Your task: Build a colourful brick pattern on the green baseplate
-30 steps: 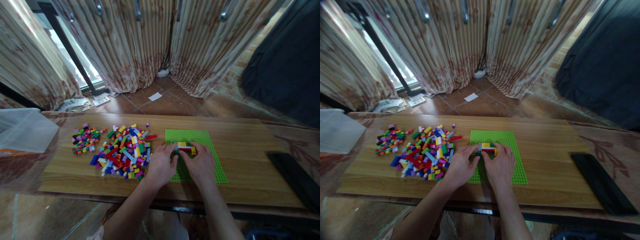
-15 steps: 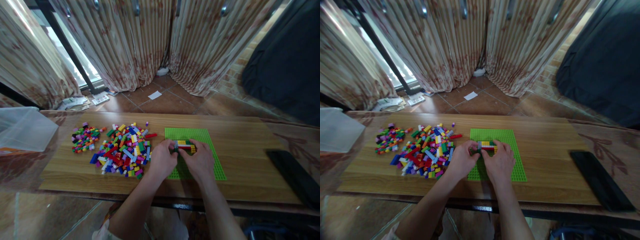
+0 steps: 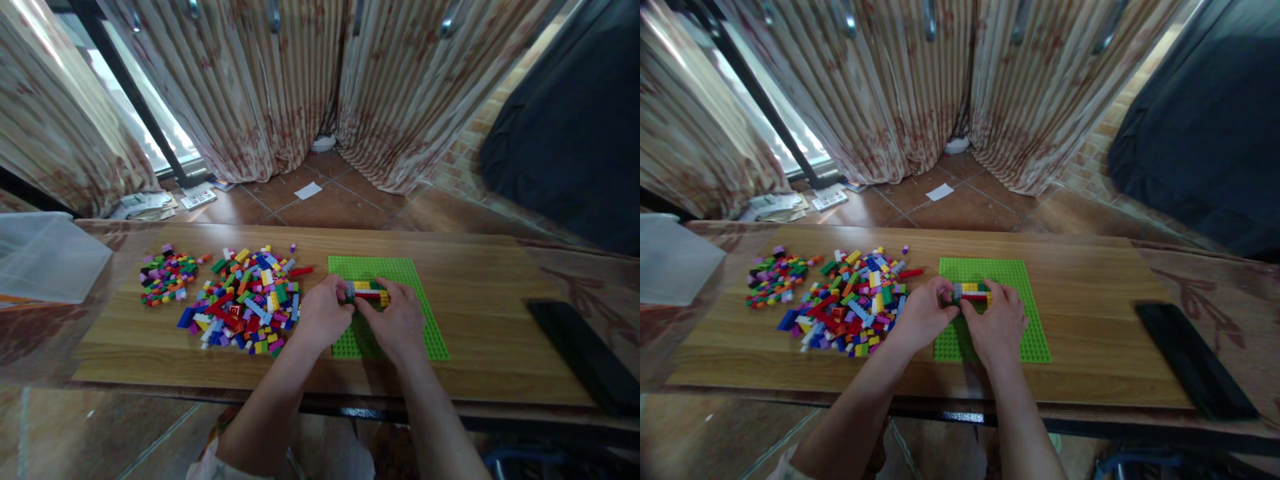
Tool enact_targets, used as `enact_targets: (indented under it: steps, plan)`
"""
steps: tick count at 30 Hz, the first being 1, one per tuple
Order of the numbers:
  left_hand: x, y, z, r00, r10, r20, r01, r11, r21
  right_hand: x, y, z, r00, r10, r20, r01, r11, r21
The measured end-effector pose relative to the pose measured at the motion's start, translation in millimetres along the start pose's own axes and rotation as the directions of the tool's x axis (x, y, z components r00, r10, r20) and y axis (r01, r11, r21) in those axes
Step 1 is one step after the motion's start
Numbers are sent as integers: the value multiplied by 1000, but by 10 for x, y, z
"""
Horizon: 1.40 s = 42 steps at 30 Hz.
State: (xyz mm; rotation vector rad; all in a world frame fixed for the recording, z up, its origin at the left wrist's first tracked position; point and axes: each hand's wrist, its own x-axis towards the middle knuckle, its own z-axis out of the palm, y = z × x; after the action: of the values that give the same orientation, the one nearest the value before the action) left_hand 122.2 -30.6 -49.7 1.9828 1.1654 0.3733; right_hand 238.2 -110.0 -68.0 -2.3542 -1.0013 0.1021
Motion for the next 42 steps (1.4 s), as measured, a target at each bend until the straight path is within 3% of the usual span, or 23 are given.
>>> enact_targets:
  steps: [9, 16, 22, 29, 36, 39, 42]
  plan:
    - [-4, -63, 6, 999, 34, 12, -33, 993, -113, 74, 164, -9, 1000, 18, 5, -19, 974, 227]
    - [-16, -86, -22, 995, 53, -82, -70, 973, -219, 3, -9, -139, 979, -64, -192, 114, 957, 266]
    - [-50, -145, -42, 982, 42, -186, -87, 967, -241, -153, -96, -104, 994, -107, 23, 85, 893, 442]
    - [-148, -50, -144, 990, -33, -135, 17, 993, -113, -182, -33, 1, 981, -185, 57, 163, 950, 268]
    - [-182, -47, -152, 995, -35, -94, 26, 995, -96, -223, -28, 26, 970, -244, 3, 235, 940, 248]
    - [-211, -57, -121, 995, 8, -97, -14, 998, -65, -249, -13, 43, 941, -336, -31, 335, 921, 200]
    - [-263, -51, -64, 984, 121, -130, -127, 991, -42, -305, -9, 62, 901, -429, -64, 433, 899, 67]
